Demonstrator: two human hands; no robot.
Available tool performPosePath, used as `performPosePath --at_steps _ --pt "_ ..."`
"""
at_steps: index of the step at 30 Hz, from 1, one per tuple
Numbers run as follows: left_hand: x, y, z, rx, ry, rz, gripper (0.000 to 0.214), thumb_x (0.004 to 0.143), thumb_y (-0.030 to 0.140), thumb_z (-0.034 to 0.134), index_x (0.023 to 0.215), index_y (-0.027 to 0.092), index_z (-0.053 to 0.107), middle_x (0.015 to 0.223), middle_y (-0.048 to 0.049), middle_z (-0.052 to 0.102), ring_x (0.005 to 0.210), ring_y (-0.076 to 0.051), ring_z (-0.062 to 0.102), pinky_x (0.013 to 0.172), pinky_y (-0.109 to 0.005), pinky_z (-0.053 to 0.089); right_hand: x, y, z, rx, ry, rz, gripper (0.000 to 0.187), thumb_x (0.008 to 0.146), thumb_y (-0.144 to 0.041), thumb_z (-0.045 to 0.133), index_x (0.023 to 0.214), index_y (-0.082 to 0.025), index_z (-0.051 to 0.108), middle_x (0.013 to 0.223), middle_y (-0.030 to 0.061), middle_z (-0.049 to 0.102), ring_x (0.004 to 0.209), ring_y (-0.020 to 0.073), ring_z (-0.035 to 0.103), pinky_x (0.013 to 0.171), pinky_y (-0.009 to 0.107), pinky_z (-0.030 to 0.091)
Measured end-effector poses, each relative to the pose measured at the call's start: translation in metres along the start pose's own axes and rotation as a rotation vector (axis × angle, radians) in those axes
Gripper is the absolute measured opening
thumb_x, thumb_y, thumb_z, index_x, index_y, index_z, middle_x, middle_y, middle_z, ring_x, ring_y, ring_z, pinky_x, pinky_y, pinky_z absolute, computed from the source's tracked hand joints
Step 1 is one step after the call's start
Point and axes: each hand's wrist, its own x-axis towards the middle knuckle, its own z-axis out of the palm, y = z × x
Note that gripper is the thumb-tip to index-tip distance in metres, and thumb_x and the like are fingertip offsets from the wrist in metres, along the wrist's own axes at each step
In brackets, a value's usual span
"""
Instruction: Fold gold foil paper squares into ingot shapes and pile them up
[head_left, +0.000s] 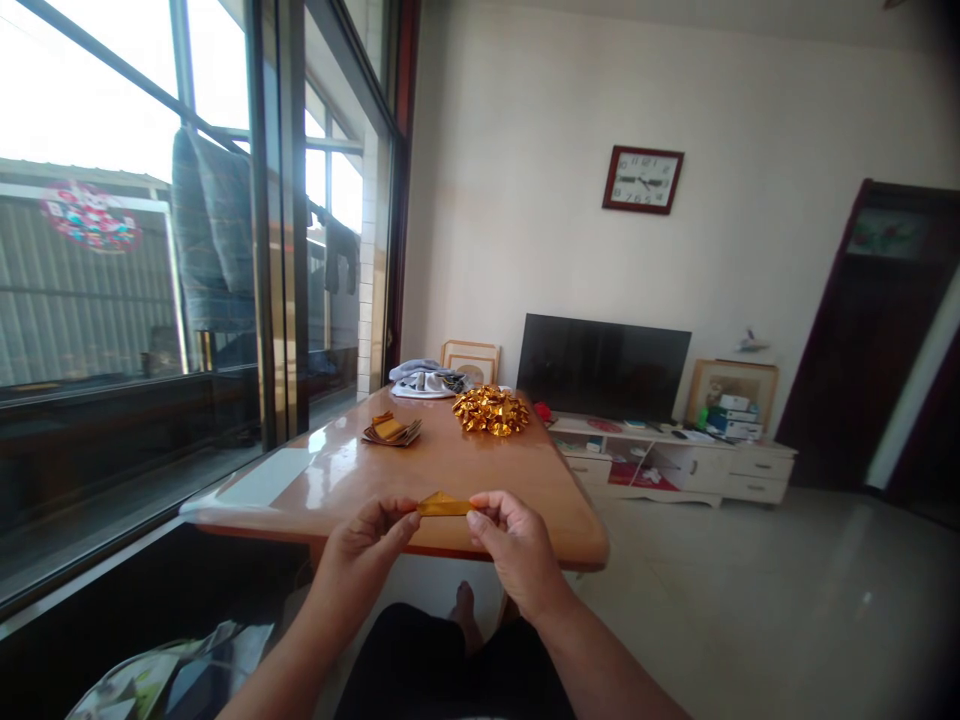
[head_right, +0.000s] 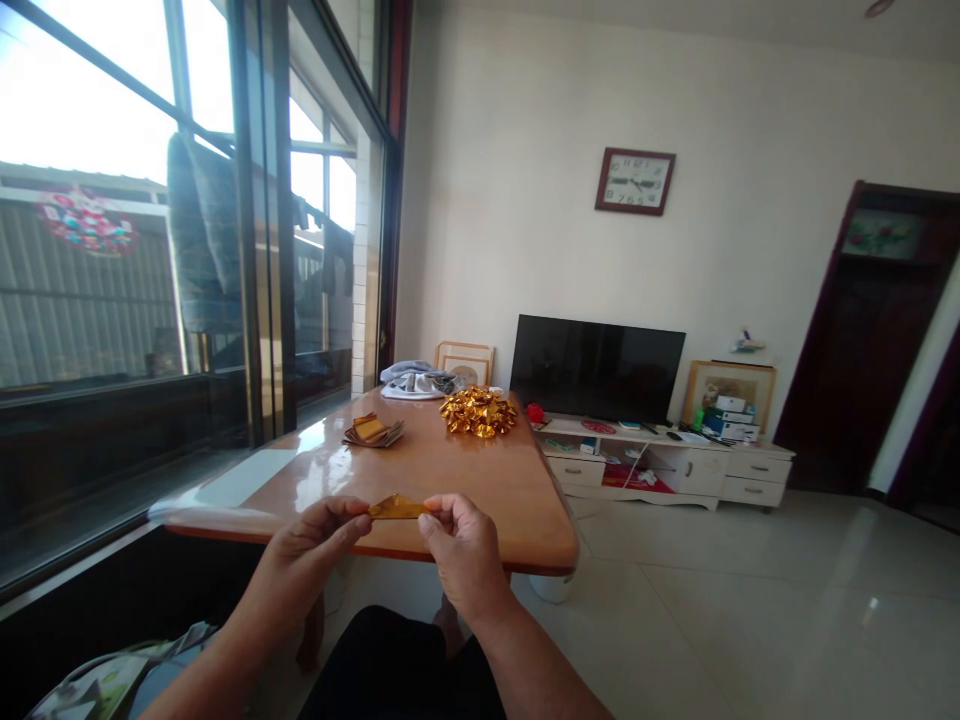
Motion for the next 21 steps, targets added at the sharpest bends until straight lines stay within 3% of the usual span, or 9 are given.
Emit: performPosePath --at_steps 6,15,21 --pt "-0.001 -0.006 0.003 0.025 0.047 0.041 0.029 0.081 0.043 0.073 0.096 0.018 0.067 0.089 -0.0030 0.071 0.088 -0.019 0.063 0.077 -0.026 0.048 -0.001 0.002 0.003 -0.005 -0.021 -0.007 0.029 0.080 -0.039 0.073 0.097 -0.017 0.067 0.078 0.0011 0.064 0.071 0.0157 0.058 0.069 0.027 0.048" --pt "0.001 -0.023 0.003 0.250 0.164 0.181 0.029 0.084 0.046 0.068 0.096 0.019 0.068 0.089 -0.0030 0.071 0.087 -0.020 0.064 0.081 -0.029 0.047 -0.002 0.007 0.009 0.006 -0.001 0.000 0.019 0.081 -0.030 0.069 0.095 -0.018 0.063 0.078 0.0003 0.062 0.069 0.0152 0.057 0.066 0.028 0.049" --pt "-0.005 -0.026 0.007 0.342 0.201 0.346 0.022 0.088 0.040 0.065 0.097 0.020 0.067 0.090 -0.0024 0.071 0.086 -0.019 0.065 0.081 -0.028 0.049 -0.004 0.012 0.013 0.058 -0.001 0.038 0.022 0.081 -0.028 0.068 0.099 -0.019 0.058 0.076 -0.0018 0.060 0.069 0.0149 0.057 0.066 0.027 0.049"
